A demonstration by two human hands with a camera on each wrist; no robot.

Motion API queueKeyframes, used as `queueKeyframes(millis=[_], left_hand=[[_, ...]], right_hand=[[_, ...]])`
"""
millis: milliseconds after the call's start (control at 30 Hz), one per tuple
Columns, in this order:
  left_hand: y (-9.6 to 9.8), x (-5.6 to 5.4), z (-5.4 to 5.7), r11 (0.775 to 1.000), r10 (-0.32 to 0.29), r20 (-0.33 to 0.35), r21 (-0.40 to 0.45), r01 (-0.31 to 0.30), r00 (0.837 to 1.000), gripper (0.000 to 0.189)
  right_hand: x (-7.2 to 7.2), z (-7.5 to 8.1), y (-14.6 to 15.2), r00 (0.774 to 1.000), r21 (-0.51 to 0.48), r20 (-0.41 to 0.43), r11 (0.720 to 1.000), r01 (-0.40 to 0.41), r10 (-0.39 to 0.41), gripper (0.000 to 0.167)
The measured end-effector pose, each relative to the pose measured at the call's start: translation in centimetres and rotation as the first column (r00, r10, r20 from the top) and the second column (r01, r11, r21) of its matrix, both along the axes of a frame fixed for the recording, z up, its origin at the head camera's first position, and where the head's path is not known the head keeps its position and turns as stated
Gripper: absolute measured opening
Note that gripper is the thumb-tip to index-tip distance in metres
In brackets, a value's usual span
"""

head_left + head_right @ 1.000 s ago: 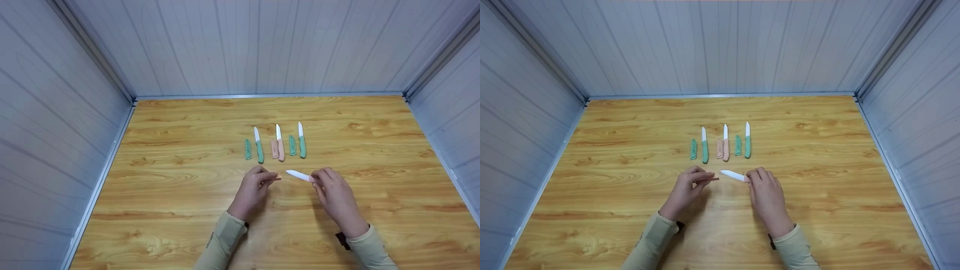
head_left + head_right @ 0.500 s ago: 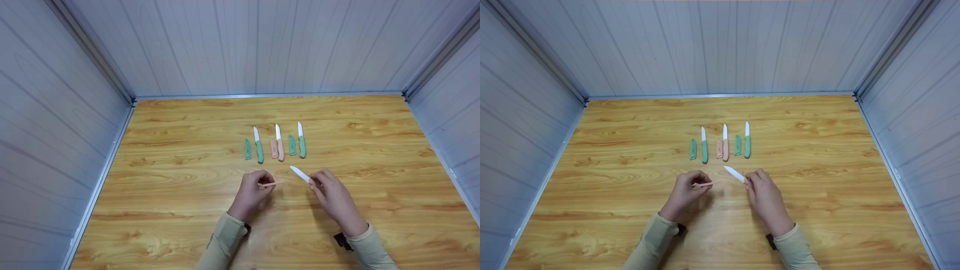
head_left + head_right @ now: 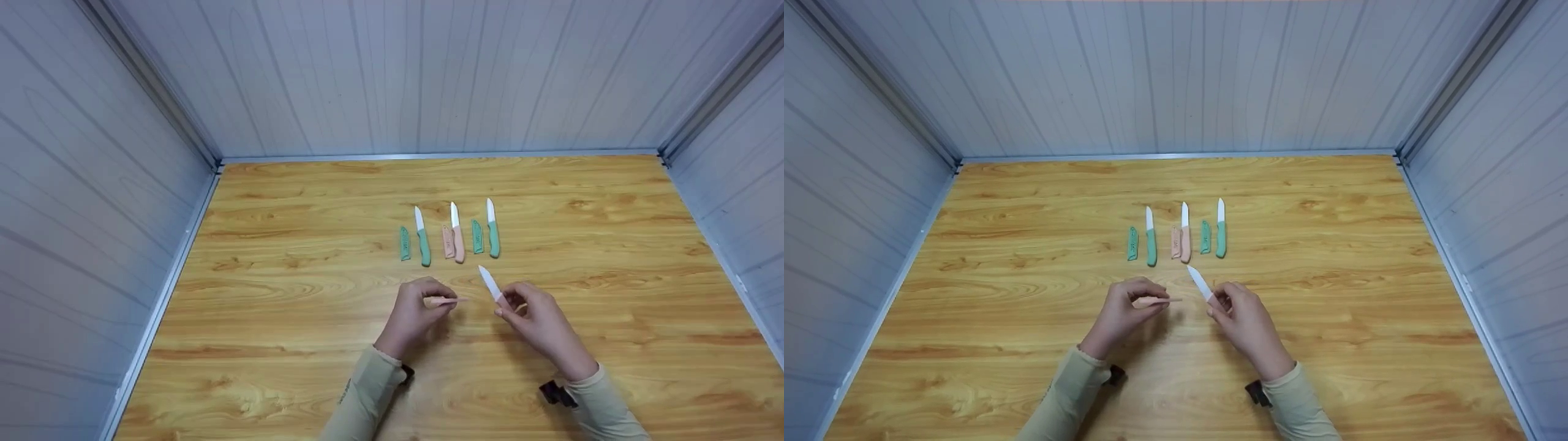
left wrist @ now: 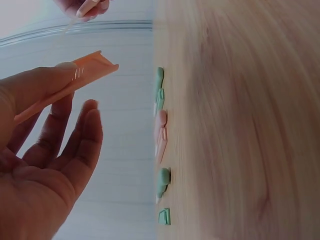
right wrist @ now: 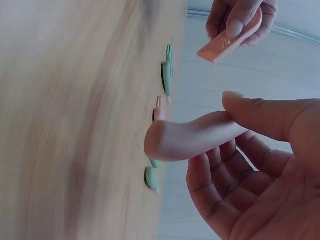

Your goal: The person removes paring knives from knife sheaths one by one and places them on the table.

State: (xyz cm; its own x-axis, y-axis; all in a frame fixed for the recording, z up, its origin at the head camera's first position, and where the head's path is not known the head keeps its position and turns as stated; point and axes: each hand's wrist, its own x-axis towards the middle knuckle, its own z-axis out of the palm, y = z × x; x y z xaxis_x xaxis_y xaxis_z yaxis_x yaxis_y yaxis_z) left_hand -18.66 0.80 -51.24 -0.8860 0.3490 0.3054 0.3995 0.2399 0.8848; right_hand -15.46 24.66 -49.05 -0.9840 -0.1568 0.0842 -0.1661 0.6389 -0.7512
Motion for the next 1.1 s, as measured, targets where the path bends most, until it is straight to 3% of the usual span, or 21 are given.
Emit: queueKeyframes(millis=[333,500,667,900,1100], left_hand=[[0.6,0.1,-0.2,0.993,-0.031,0.077,0.12,0.022,0.997,0.011],[0.8,0.0,-0.3,0.989,-0.05,0.098,0.144,0.035,0.994,0.02],[0.7,0.0,-0.3,0.986,-0.05,0.176,0.163,0.021,0.983,0.025],[0.8,-0.1,-0.6,0.978,-0.016,0.245,0.207,-0.036,0.969,0.036],[1.1,-0.2,-0.8,0.96,-0.02,0.32,0.271,-0.071,0.947,0.041]], right_hand=[[-0.2,-0.9,-0.3,0.993,-0.172,0.119,0.985,0.017,0.003,0.02],[-0.3,-1.1,-0.4,0.988,-0.206,0.154,0.978,0.03,0.002,0.022],[-0.3,-1.0,-0.6,0.983,-0.225,0.18,0.972,0.07,-0.029,0.028],[-0.4,-1.3,-0.7,0.963,-0.345,0.265,0.928,0.142,-0.049,0.038],[-0.6,-1.7,-0.9,0.941,-0.431,0.336,0.881,0.196,-0.045,0.044]])
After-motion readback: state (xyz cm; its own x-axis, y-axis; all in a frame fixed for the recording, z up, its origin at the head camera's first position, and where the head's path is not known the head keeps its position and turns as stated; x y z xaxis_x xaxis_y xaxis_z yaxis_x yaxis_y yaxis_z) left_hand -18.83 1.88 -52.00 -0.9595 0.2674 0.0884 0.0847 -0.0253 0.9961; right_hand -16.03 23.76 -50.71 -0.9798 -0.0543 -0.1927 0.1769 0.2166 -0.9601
